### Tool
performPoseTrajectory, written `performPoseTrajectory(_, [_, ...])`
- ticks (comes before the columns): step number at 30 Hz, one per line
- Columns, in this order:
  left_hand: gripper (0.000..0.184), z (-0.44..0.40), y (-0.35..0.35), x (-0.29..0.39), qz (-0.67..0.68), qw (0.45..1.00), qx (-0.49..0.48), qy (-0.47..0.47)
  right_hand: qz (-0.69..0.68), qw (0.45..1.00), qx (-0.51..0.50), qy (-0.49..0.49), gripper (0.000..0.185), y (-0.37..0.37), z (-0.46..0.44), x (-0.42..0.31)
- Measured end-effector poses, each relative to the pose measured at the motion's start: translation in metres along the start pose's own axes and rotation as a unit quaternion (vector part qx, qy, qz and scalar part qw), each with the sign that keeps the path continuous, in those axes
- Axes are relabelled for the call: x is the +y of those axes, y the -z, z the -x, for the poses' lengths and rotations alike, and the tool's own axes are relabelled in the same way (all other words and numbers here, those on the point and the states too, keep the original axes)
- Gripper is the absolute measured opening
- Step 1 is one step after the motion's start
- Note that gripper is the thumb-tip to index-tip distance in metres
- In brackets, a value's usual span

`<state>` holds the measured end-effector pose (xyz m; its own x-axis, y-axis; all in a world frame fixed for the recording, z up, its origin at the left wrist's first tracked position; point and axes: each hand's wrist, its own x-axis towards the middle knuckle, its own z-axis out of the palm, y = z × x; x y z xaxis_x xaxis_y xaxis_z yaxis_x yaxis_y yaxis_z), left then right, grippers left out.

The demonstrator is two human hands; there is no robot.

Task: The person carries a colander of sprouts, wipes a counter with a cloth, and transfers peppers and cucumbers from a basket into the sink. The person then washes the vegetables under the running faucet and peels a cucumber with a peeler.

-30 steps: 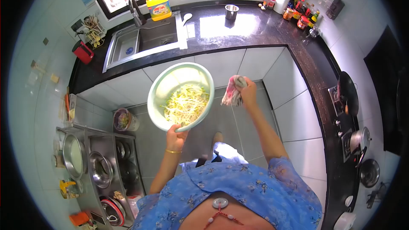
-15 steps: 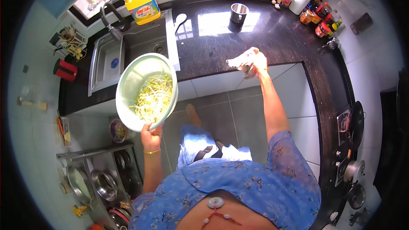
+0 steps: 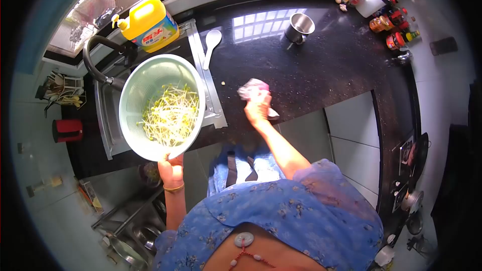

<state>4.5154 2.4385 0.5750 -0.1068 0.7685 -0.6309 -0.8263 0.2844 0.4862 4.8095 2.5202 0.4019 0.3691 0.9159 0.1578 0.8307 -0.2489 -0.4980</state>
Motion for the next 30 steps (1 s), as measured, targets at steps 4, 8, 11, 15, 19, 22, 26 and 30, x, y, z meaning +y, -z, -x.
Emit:
performPoseTrajectory(4, [0.042,-0.014,-0.024,0.005,-0.023,0.998,0.04,-0.029,-0.112,0.98,-0.126,0.103,0.042,-0.045,-0.027,-0.108])
performPoseTrajectory(8, [0.043,-0.012,-0.046,0.0,-0.024,0.995,0.067,-0.075,-0.485,0.848,-0.191,-0.098,0.035,-0.085,-0.036,-0.148])
performPoseTrajectory(11, [0.045,-0.014,-0.039,-0.005,-0.002,0.993,0.073,-0.092,-0.423,0.886,-0.169,0.083,0.03,-0.032,-0.083,-0.117])
performPoseTrajectory(15, [0.051,-0.01,-0.041,-0.023,0.038,0.991,0.049,-0.118,-0.161,0.978,0.04,0.124,0.026,0.043,-0.16,-0.002])
performPoseTrajectory(19, [0.051,-0.02,-0.071,-0.054,0.002,0.993,0.042,-0.112,-0.2,0.974,-0.063,-0.088,0.03,0.017,-0.181,0.056])
performPoseTrajectory(22, [0.056,-0.04,-0.109,-0.08,-0.024,0.995,0.038,-0.088,-0.029,0.979,-0.068,0.19,0.037,-0.024,-0.139,0.02])
performPoseTrajectory(26, [0.048,-0.086,-0.169,-0.116,-0.099,0.994,-0.02,-0.036,-0.237,0.913,-0.247,0.222,0.038,-0.036,-0.08,-0.012])
performPoseTrajectory(30, [0.047,-0.139,-0.232,-0.158,-0.114,0.993,-0.033,-0.019,-0.222,0.817,-0.356,0.395,0.044,0.042,-0.1,0.039])
